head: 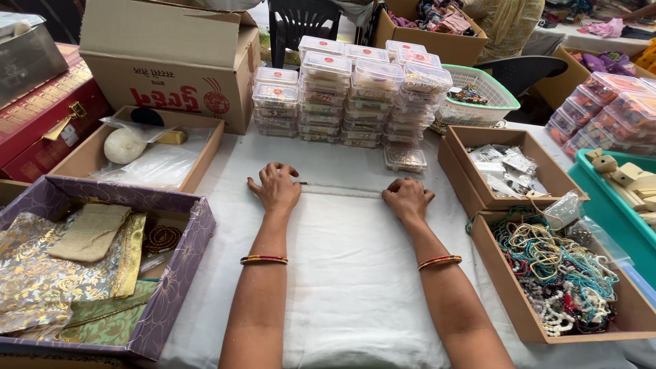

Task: The person organizes jewelry at a table, coiling a beaded necklace and placing it into a small plastic bag. They then wrap the bag in a gold-patterned cloth, place it into a small plastic container, and close the lid. Finally, they pick up a white beaded necklace from a box and coil it on the table.

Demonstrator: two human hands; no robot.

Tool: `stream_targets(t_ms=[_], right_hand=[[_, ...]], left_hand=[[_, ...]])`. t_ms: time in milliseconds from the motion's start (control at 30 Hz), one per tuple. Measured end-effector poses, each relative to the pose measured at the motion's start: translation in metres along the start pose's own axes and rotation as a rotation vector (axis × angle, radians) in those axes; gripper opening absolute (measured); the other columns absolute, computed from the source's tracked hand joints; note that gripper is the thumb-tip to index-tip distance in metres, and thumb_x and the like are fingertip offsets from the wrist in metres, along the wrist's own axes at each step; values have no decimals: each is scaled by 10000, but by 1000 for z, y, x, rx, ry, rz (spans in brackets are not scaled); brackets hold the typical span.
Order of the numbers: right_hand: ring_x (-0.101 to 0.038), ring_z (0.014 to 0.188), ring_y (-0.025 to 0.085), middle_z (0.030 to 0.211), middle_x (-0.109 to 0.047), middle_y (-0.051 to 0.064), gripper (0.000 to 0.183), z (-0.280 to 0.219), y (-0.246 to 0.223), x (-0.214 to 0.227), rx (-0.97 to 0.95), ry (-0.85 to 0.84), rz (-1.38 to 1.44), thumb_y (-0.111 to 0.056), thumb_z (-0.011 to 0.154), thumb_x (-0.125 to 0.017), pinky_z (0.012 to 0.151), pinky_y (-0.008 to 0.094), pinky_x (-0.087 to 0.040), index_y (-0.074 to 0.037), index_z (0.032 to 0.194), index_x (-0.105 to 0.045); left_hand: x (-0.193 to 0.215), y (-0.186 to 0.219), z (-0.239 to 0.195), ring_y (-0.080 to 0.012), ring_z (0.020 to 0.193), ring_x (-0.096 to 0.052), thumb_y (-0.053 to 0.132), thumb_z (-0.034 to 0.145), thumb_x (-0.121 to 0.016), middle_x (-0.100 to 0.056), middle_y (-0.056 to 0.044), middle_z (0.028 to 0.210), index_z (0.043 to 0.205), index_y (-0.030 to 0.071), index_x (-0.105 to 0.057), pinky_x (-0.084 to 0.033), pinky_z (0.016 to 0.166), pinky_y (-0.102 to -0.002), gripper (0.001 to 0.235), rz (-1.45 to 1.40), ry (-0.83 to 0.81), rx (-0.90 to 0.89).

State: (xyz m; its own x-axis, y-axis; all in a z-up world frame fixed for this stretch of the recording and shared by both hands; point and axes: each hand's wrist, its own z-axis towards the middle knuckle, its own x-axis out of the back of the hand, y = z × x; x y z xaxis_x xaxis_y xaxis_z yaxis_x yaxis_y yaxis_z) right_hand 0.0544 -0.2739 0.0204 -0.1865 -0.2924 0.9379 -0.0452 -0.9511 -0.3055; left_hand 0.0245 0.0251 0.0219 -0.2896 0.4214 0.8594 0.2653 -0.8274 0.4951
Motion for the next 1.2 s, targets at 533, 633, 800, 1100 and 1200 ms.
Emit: stream_targets(t_ms=[533, 633, 800, 1100, 1200], right_hand=[[-275, 1530, 321, 1641, -327, 170, 768, -16, -133, -50, 662, -126, 301, -607, 1043, -331, 1249, 457, -207, -68, 1588, -291], [-126, 1576, 275, 1696, -198, 122, 841, -19, -140, -52, 612, -299, 201, -682, 1005, -246, 1266, 455, -80, -130, 1635, -171], [-7, 1572, 207, 1726, -21, 10, 815, -24, -86, -28, 565, -348, -175, -712, 964, -166, 1257, 439, 18, -259, 1634, -70], [-561, 1384, 207, 1513, -587, 29, 455, -12, -4, -3, 287, -3, -37, -495, 1045, -527, 1209, 410, -405, -212, 1371, -670], [-665, 1099, 219, 1219, -704, 74, 273, 7, -17, 17, 179, -98, 18, -339, 925, -771, 971, 391, -526, -120, 1087, -783]], left_hand=[[-23, -10, 9, -167, 1095, -646, 150, 942, -624, -738, 48, 1058, 931, 263, -808, -170, 1214, -624, 217, -177, -7, -289], [-15, -10, 10, -175, 1099, -641, 154, 947, -629, -741, 40, 1056, 948, 266, -803, -188, 1212, -594, 207, -219, -12, -268], [-2, -6, -4, -187, 1103, -630, 132, 919, -658, -736, 54, 1072, 892, 297, -825, -236, 1196, -559, 236, -126, -25, -246], [-5, -12, -1, -190, 1100, -635, 91, 937, -659, -739, 60, 1064, 854, 289, -828, -257, 1201, -553, 273, -109, 34, -206], [-6, -7, 0, -190, 1115, -626, 102, 930, -667, -723, 51, 1070, 862, 282, -826, -254, 1193, -549, 250, -98, 32, -199]])
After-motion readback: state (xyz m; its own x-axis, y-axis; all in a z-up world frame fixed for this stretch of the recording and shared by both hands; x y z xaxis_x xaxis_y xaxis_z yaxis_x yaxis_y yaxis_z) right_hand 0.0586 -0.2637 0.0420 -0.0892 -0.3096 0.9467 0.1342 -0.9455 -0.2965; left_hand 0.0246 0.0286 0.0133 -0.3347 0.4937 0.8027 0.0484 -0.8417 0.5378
